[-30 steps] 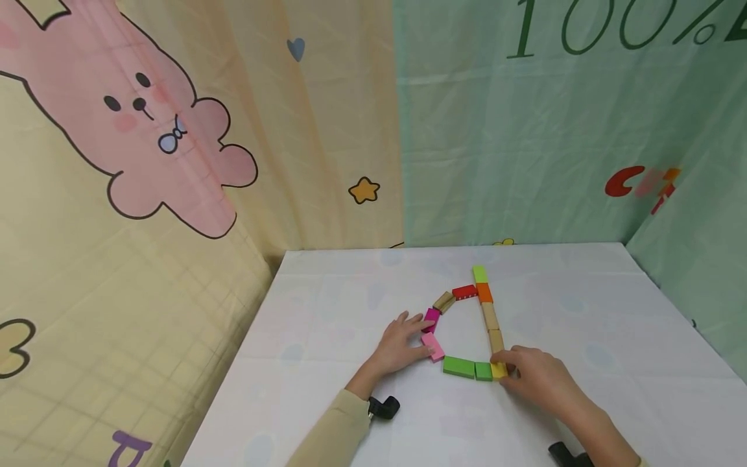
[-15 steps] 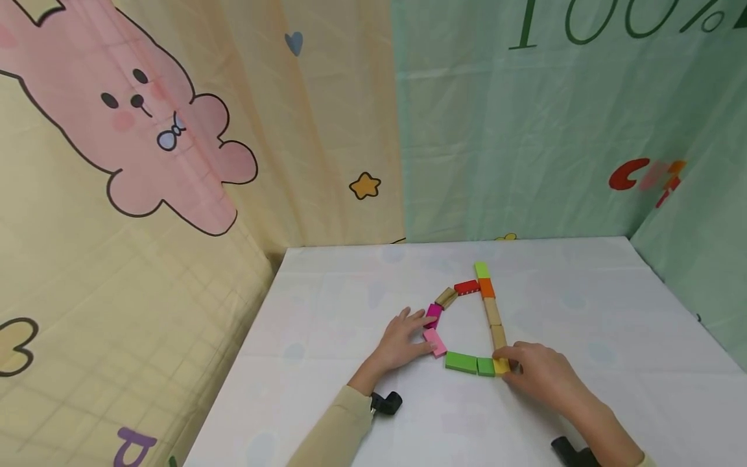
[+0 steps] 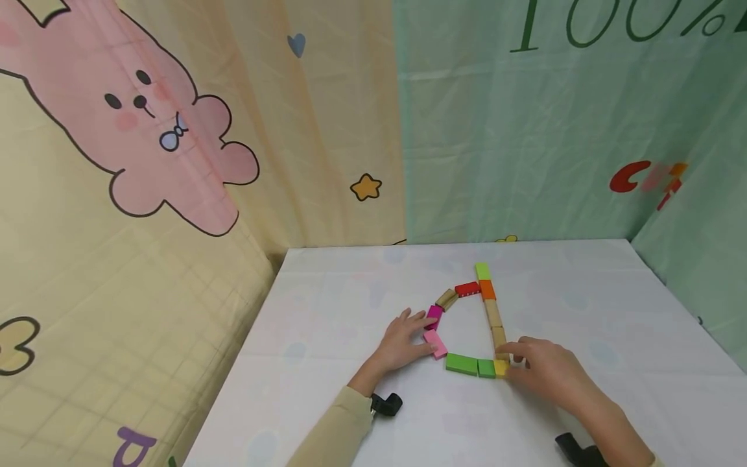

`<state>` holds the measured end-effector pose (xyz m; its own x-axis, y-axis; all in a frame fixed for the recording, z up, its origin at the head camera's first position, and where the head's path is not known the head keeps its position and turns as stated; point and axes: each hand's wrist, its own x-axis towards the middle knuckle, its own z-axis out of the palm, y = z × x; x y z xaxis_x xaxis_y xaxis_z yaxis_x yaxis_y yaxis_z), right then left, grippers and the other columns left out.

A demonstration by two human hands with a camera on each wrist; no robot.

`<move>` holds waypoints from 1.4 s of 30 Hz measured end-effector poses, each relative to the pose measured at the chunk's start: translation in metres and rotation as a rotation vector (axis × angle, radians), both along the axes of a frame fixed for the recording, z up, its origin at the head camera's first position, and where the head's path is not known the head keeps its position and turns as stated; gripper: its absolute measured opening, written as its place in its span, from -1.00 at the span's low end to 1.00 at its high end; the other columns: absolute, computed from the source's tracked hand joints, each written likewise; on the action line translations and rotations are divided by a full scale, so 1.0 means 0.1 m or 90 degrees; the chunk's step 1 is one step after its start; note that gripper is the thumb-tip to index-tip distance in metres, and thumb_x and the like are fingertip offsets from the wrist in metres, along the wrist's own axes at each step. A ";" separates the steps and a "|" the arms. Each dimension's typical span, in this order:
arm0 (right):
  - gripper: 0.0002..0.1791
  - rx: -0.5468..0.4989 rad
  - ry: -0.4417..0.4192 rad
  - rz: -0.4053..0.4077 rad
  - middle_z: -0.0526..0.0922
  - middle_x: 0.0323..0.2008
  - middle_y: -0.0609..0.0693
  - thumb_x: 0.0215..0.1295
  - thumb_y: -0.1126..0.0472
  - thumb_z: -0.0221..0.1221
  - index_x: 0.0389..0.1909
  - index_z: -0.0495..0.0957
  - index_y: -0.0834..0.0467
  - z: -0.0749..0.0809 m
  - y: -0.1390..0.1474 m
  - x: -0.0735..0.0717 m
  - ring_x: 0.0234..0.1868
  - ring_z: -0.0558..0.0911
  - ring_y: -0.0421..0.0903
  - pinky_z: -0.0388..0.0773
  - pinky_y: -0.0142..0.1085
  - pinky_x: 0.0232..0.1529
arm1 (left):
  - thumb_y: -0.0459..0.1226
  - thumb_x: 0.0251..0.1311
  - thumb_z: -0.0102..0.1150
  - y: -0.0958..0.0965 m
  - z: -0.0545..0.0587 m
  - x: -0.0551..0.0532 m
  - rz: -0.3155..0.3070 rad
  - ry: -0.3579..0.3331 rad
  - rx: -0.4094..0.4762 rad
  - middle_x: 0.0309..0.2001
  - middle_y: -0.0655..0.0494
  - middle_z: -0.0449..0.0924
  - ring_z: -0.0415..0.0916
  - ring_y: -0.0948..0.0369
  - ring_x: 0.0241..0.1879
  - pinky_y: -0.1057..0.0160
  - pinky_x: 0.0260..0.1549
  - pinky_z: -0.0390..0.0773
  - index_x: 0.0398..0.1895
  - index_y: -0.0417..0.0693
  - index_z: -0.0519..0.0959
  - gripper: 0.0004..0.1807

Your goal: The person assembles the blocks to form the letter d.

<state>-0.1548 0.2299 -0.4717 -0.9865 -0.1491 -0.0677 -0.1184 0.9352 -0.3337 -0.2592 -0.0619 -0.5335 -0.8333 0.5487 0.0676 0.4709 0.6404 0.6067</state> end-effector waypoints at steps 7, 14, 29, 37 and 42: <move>-0.61 0.007 0.078 0.007 0.55 -0.41 -0.17 0.14 0.10 0.46 0.03 0.72 -0.02 0.17 0.08 -0.01 -0.43 0.47 -0.16 0.46 -0.33 -0.48 | 0.09 0.29 0.26 -0.02 0.03 0.00 0.005 -0.009 0.002 0.53 0.19 0.18 -0.18 0.02 0.57 -0.16 0.45 -0.12 0.47 0.27 0.39 -0.32; -0.58 0.007 0.158 -0.010 0.57 -0.40 -0.16 0.19 0.13 0.44 0.09 0.69 0.02 0.25 0.18 -0.05 -0.40 0.49 -0.14 0.44 -0.33 -0.51 | 0.09 0.31 0.24 -0.03 0.08 -0.03 -0.005 -0.002 0.005 0.54 0.16 0.16 -0.19 0.00 0.57 -0.16 0.45 -0.14 0.48 0.25 0.38 -0.32; -0.54 -0.029 0.165 -0.043 0.63 -0.32 -0.05 0.22 0.16 0.41 0.16 0.64 0.09 0.14 0.34 -0.10 -0.37 0.50 -0.10 0.42 -0.30 -0.53 | 0.11 0.29 0.25 0.00 0.00 -0.01 -0.008 0.002 0.007 0.53 0.17 0.19 -0.16 0.00 0.57 -0.17 0.45 -0.11 0.47 0.25 0.39 -0.32; -0.54 -0.040 0.190 -0.040 0.66 -0.25 0.02 0.24 0.17 0.39 0.16 0.63 0.13 0.11 0.43 -0.12 -0.32 0.56 -0.07 0.42 -0.30 -0.54 | 0.09 0.30 0.25 0.01 0.02 0.01 -0.007 0.004 0.004 0.52 0.12 0.20 -0.14 -0.04 0.56 -0.20 0.44 -0.10 0.46 0.22 0.40 -0.32; -0.54 -0.048 0.200 -0.038 0.66 -0.18 0.04 0.26 0.15 0.37 0.18 0.61 0.12 0.11 0.47 -0.13 -0.28 0.57 -0.04 0.43 -0.28 -0.51 | 0.09 0.30 0.24 -0.03 0.05 0.02 -0.007 -0.028 0.025 0.53 0.15 0.18 -0.17 -0.02 0.57 -0.24 0.42 -0.08 0.48 0.28 0.37 -0.32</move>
